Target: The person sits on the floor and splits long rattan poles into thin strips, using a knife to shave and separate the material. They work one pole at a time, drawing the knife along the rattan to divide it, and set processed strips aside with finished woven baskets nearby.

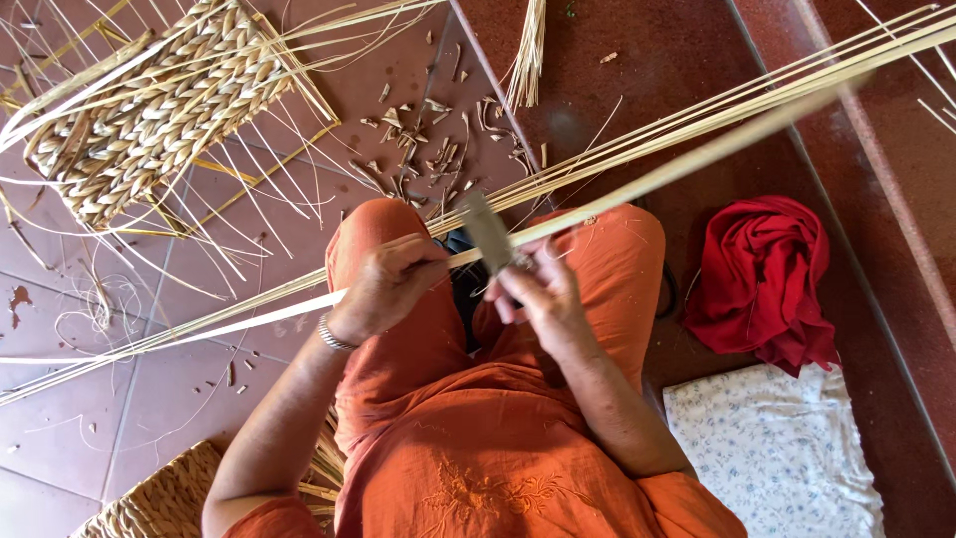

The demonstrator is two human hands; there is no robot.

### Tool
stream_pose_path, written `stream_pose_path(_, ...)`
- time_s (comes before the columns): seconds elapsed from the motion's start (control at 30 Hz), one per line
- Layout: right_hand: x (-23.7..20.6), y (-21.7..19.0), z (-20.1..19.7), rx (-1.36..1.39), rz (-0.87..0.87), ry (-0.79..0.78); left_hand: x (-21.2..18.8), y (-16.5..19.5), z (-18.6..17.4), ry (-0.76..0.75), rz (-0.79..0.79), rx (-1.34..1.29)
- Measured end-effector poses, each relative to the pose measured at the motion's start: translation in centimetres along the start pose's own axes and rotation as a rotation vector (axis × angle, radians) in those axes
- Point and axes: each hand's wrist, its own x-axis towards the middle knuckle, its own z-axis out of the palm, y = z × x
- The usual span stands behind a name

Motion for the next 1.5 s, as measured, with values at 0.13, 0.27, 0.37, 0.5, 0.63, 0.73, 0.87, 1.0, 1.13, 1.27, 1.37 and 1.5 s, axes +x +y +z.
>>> stream_pose_path(0.13,-0.2,-2.4,-2.0,0.009,-0.001,0.147,-2.0,-1.5,-2.5,-0.029,0.035,0.039)
stream_pose_path(0.27,-0.2,-4.8,-3.6,0.152,-0.062,0.189,-4.1,-2.9,-4.6,-0.011,0.006,0.046)
stream_pose_path(0.37,-0.1,-5.7,-4.3,0.271,-0.079,0.163,-5.6,-3.5,-6.1,-0.036,-0.188,0.105)
stream_pose_path(0.5,-0.1,-5.3,-4.1,0.249,-0.071,0.106,-5.6,-3.2,-6.9,-0.041,-0.166,0.041)
stream_pose_path(0.63,0.0,-2.7,-1.3,0.016,-0.074,0.083,-3.8,-1.1,-4.5,-0.015,-0.017,0.033)
stream_pose_path(0.73,0.1,-0.3,1.1,-0.011,-0.08,-0.019,-2.1,0.7,-1.1,0.058,0.112,0.114)
stream_pose_path(0.87,0.2,0.7,1.4,0.051,-0.037,-0.069,-0.6,1.7,1.0,0.064,-0.01,0.025)
stream_pose_path(1.0,0.3,-1.2,-1.2,0.03,-0.114,0.029,-0.5,1.0,-0.3,-0.002,-0.179,-0.012)
stream_pose_path(1.13,0.0,-3.7,-3.0,0.163,-0.109,0.089,-1.7,-0.3,-2.0,-0.05,-0.135,-0.082)
stream_pose_path(1.27,-0.2,-4.7,-3.6,0.175,-0.095,0.116,-2.9,-1.7,-3.0,-0.055,-0.127,-0.096)
stream_pose_path(1.37,0.3,-4.8,-4.5,0.219,-0.132,0.103,-3.6,-2.3,-3.9,-0.045,-0.147,-0.132)
stream_pose_path(1.5,0.3,-5.4,-6.9,0.271,-0.167,0.241,-3.8,-2.3,-5.2,-0.049,-0.167,-0.07)
